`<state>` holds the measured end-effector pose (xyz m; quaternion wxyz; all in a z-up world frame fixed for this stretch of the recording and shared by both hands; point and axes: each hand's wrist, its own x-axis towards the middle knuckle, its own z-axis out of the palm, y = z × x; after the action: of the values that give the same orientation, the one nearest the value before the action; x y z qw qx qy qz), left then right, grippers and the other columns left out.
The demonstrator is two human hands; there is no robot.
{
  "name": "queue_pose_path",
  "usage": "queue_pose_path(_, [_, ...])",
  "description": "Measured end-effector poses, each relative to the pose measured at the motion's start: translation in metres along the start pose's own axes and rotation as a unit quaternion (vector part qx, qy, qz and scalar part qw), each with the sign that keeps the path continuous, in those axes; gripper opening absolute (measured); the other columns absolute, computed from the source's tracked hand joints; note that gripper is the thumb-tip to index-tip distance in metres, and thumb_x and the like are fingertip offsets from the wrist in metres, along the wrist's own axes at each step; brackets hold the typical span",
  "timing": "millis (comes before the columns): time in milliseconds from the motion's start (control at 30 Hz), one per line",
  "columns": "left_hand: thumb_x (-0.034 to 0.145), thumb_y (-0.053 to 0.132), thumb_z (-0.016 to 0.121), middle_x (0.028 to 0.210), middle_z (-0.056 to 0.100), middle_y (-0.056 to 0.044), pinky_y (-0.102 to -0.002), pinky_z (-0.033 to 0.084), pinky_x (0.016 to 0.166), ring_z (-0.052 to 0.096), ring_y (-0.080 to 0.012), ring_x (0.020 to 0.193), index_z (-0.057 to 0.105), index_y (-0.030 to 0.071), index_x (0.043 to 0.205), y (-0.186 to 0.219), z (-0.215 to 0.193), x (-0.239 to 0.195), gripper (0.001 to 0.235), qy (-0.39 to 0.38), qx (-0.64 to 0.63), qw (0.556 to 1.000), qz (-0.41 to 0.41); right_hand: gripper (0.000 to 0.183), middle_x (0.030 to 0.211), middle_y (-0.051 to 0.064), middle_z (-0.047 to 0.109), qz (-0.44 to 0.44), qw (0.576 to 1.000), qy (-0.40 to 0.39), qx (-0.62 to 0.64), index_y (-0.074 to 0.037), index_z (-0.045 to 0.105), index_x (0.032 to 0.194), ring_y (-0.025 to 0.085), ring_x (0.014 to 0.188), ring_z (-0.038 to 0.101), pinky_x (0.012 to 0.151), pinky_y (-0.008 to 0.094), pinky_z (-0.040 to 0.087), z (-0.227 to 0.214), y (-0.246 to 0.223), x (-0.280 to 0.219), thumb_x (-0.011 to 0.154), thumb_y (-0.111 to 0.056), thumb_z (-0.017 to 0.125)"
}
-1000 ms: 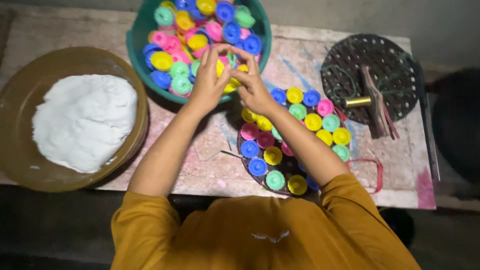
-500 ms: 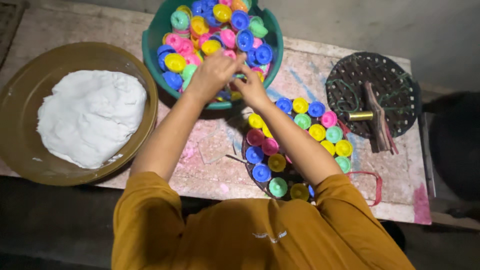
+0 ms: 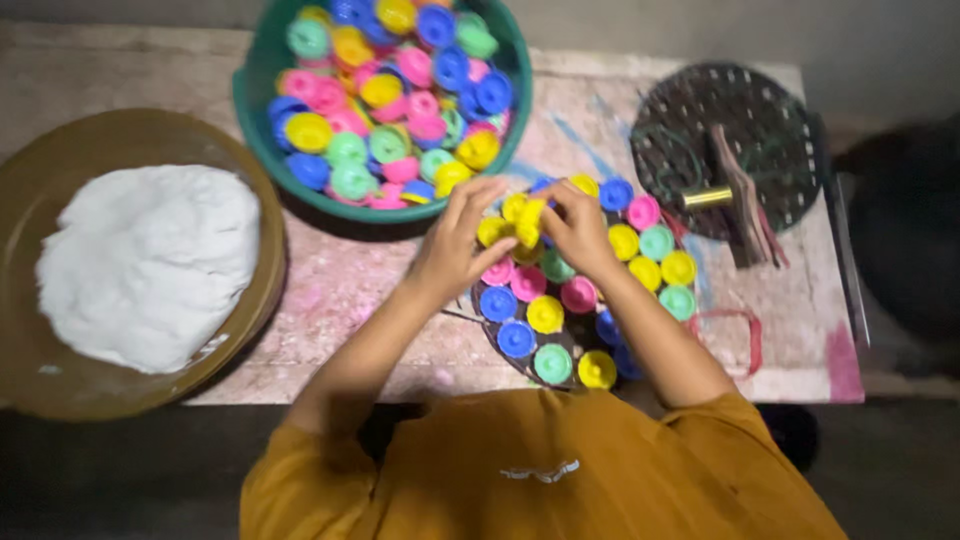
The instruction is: The person arranges colorful plastic bottle caps on a woven tray, then uses a wooden mold to scoop white powder and press it into each cap. The person repeatedly fills the mold and presses the powder into the caps one by one.
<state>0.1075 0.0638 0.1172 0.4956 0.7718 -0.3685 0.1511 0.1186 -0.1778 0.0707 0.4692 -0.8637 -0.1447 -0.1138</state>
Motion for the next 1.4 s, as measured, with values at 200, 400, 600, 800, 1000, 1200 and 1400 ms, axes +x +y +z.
queue_pose_path(200, [0.094, 0.01, 0.069, 0.138, 0.056, -0.02, -0.047, 0.043, 0.113, 0.054, -0.0414, 0.13, 0.055, 0.003, 0.137, 0.008, 0.064, -0.081, 0.045, -0.075, 0.01, 0.985, -0.157, 0.019, 0.078, 0.012, 0.066, 0.183, 0.978, -0.062, -0.08, -0.005, 0.069, 0.105, 0.024, 0.067, 0.065, 0.061, 0.035, 0.05, -0.051, 0.04, -0.13, 0.087, -0.006, 0.076])
queue_pose_path(400, [0.092, 0.011, 0.068, 0.141, 0.057, -0.017, -0.048, 0.041, 0.114, 0.052, -0.0376, 0.135, 0.056, 0.004, 0.135, 0.026, 0.115, -0.109, 0.045, -0.109, 0.053, 0.977, -0.177, 0.018, 0.072, 0.009, 0.064, 0.246, 0.963, -0.095, -0.052, -0.004, 0.064, 0.093, 0.023, 0.063, 0.064, 0.059, 0.035, 0.05, -0.037, 0.042, -0.179, 0.086, -0.009, 0.079])
queue_pose_path(600, [0.093, 0.034, 0.069, 0.16, 0.043, -0.017, -0.058, 0.03, 0.12, 0.039, -0.0398, 0.148, 0.042, 0.003, 0.153, 0.046, 0.175, -0.115, 0.072, -0.142, 0.138, 0.968, -0.153, 0.028, 0.098, 0.015, 0.066, 0.099, 0.993, 0.006, -0.062, -0.004, 0.07, 0.104, 0.032, 0.087, 0.063, 0.076, 0.041, 0.052, -0.062, 0.072, -0.179, 0.082, -0.014, 0.084])
queue_pose_path(800, [0.084, 0.06, 0.069, 0.164, 0.029, -0.011, -0.067, 0.017, 0.118, 0.022, -0.0366, 0.153, 0.034, 0.011, 0.157, 0.048, 0.217, -0.12, 0.095, -0.245, 0.233, 0.923, -0.184, 0.061, 0.133, 0.023, 0.056, 0.14, 0.921, 0.168, -0.323, -0.003, 0.057, 0.138, 0.045, 0.127, 0.048, 0.108, 0.055, 0.038, -0.212, 0.166, -0.151, 0.084, -0.012, 0.084])
queue_pose_path(1000, [0.089, 0.055, 0.069, 0.167, 0.025, -0.014, -0.069, 0.012, 0.119, 0.018, -0.0376, 0.155, 0.03, 0.008, 0.159, 0.058, 0.214, -0.113, 0.094, -0.19, 0.23, 0.936, -0.189, 0.086, 0.107, 0.028, 0.069, 0.333, 0.871, -0.021, -0.362, -0.012, 0.035, 0.163, 0.05, 0.102, 0.064, 0.087, 0.058, 0.048, -0.231, 0.254, -0.129, 0.088, -0.02, 0.075])
queue_pose_path(1200, [0.094, 0.037, 0.071, 0.169, 0.025, -0.015, -0.064, 0.013, 0.124, 0.018, -0.0371, 0.159, 0.029, 0.007, 0.16, 0.111, 0.179, -0.053, 0.084, -0.119, 0.165, 0.959, -0.198, 0.054, 0.105, 0.029, 0.069, 0.123, 0.967, 0.057, -0.214, 0.002, 0.047, 0.138, 0.048, 0.096, 0.068, 0.08, 0.053, 0.053, -0.231, 0.184, -0.135, 0.098, -0.022, 0.074])
queue_pose_path(1400, [0.091, 0.032, 0.072, 0.16, 0.036, -0.022, -0.057, 0.026, 0.115, 0.033, -0.039, 0.143, 0.036, -0.001, 0.154, 0.147, 0.159, -0.005, 0.08, -0.184, -0.267, 0.921, -0.218, 0.04, 0.107, 0.018, 0.071, -0.136, 0.976, -0.112, -0.13, -0.006, 0.064, 0.125, 0.04, 0.095, 0.069, 0.082, 0.045, 0.054, -0.211, 0.033, -0.184, 0.093, -0.029, 0.072])
